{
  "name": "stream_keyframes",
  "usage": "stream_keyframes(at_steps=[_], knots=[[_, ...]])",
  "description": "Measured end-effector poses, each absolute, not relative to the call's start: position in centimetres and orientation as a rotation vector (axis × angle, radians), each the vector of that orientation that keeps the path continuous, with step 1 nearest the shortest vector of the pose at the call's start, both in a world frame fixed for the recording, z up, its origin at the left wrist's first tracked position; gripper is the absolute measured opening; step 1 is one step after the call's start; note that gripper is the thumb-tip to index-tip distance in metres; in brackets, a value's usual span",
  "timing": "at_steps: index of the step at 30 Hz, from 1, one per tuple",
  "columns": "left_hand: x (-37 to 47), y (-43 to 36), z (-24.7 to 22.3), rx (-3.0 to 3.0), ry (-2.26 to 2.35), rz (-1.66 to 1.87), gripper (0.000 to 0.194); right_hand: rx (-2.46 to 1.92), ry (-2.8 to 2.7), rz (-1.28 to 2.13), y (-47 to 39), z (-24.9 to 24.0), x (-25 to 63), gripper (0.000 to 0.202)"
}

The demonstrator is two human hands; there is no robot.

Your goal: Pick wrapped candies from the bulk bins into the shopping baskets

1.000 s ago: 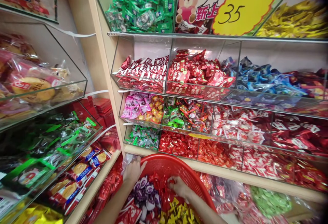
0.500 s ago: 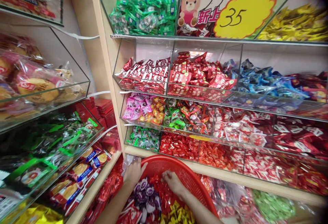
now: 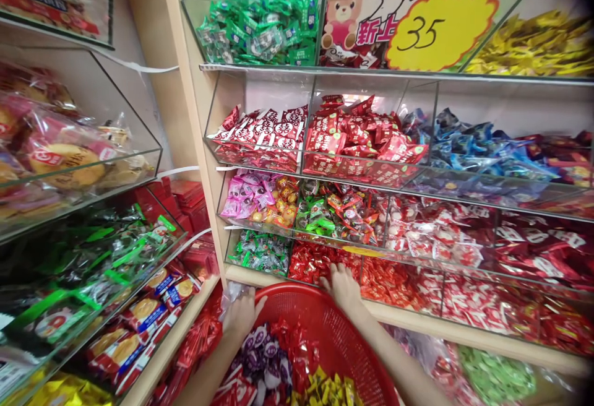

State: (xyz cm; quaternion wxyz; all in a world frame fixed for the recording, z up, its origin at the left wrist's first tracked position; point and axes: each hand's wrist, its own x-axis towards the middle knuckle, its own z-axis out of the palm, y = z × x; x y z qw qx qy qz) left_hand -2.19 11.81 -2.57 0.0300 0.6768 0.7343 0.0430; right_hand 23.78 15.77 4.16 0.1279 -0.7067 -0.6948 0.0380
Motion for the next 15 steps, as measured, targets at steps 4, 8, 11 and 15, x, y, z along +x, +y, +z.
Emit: stream_keyframes(at_steps=[4, 8, 11, 15], knots=[[-2.3, 11.8, -2.6, 2.093, 2.255, 0.122, 0.054, -2.320, -2.070, 0.187, 17.3, 3.6, 24.9, 0.051], [-2.4, 11.9, -2.8, 2.101, 2.256, 0.119, 0.054, -2.364, -2.103, 0.238, 18.0, 3.0, 24.3, 0.061], [-2.4, 11.9, -2.9, 2.101, 2.261, 0.115, 0.055, -2.333, -2.159, 0.241, 18.5, 2.8, 24.1, 0.058], [-2.4, 12.0, -2.9, 2.095, 2.249, 0.109, 0.057, -2.258, -2.263, 0.319, 19.1, 2.7, 25.3, 0.042]])
